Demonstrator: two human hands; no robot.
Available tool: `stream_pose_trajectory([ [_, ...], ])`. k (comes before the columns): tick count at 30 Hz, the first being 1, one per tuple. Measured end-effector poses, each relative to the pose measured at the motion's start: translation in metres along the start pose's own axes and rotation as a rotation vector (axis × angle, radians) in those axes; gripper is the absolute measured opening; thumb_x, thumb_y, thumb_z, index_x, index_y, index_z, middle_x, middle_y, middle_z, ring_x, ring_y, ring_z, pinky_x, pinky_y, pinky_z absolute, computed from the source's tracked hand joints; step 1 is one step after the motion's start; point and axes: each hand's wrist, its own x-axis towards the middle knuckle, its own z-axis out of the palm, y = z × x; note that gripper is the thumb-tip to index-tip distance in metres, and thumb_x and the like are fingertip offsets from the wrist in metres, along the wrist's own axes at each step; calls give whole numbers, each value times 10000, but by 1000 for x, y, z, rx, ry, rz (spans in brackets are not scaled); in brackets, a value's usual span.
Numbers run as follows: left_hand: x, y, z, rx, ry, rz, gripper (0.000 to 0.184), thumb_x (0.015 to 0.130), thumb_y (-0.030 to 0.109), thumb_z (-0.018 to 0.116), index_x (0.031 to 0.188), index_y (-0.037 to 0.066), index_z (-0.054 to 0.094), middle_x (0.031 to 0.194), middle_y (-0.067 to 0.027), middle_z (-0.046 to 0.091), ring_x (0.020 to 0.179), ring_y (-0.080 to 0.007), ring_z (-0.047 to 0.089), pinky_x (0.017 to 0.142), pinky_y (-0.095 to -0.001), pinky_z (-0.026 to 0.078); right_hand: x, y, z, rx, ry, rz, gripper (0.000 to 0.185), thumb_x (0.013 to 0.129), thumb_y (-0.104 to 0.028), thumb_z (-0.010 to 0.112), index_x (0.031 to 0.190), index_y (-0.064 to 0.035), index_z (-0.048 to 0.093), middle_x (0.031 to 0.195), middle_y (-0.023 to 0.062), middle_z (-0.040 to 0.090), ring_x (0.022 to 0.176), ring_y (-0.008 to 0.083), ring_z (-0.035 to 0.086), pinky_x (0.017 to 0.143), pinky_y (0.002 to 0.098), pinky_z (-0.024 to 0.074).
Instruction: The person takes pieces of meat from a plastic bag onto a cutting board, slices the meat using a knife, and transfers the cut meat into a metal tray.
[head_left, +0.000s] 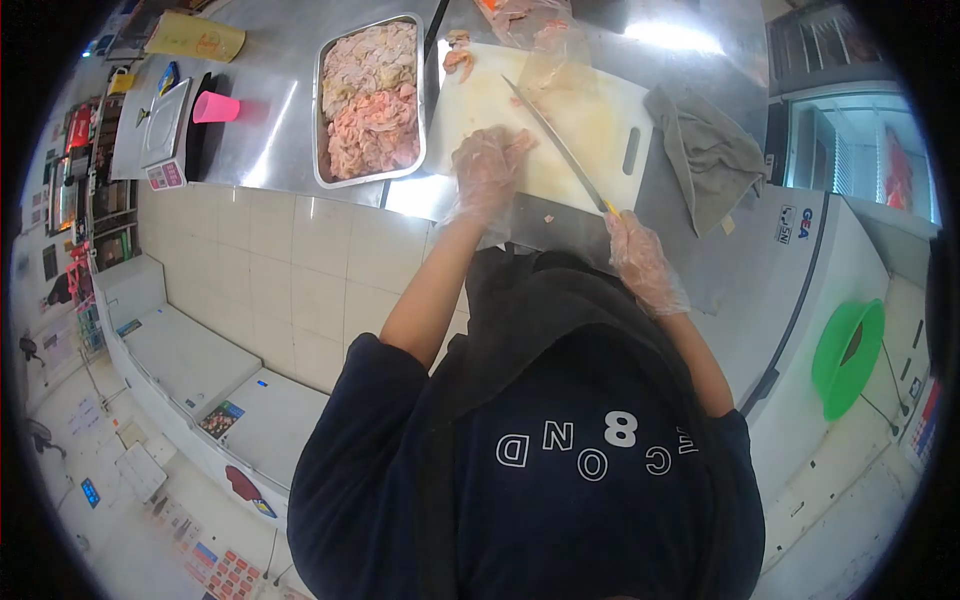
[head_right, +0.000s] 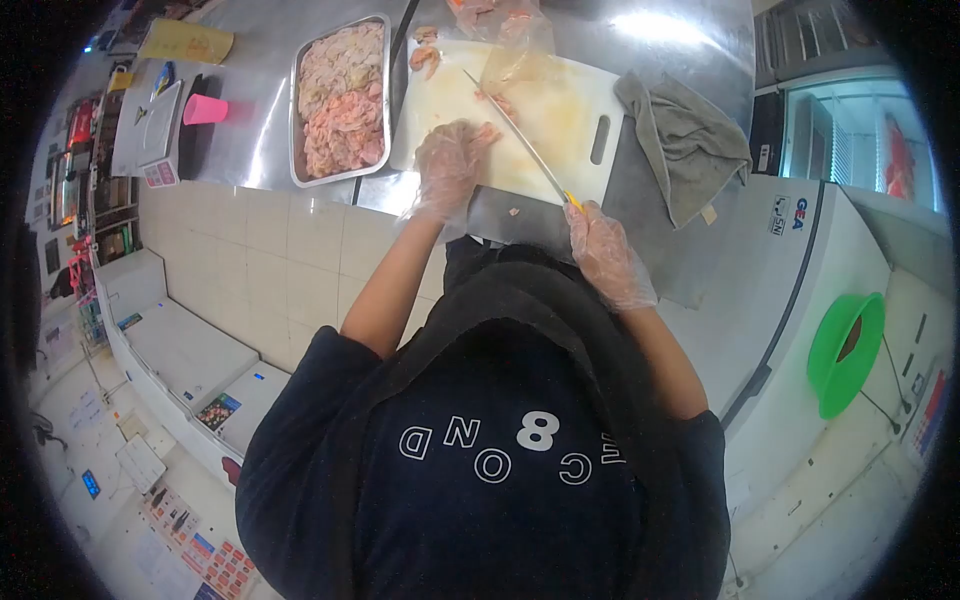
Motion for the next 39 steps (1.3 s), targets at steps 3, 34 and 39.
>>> stream_pose_trajectory([
  [3, -20, -11, 5, -191, 199, -104, 322, 933, 200, 682, 1181, 7, 610, 1082, -229, 663, 1048, -422, 629, 909, -541, 478, -1, -3, -2, 112, -58, -104, 369, 1110, -350, 443, 1041, -10, 569, 887, 302, 655, 871, 524, 624, 732, 611, 476],
  [34, 11, -17, 44, 57, 128, -206, 136, 934, 174, 602, 940, 56, 670, 893, -160, 652, 910, -355, 640, 824, -493, 485, 1, 52, 19, -84, -143, -141, 356, 1105, -304, 415, 1189, -17, 608, 896, 303, 638, 894, 487, 639, 832, 568, 504],
  [39, 10, -17, 12, -173, 281, -313, 200, 979, 187, 536, 1004, 32, 661, 952, -202, 683, 955, -399, 654, 845, -515, 491, 13, 21, 20, -43, -25, -200, 404, 1110, -373, 420, 1037, -30, 621, 838, 311, 631, 859, 521, 627, 777, 595, 473],
])
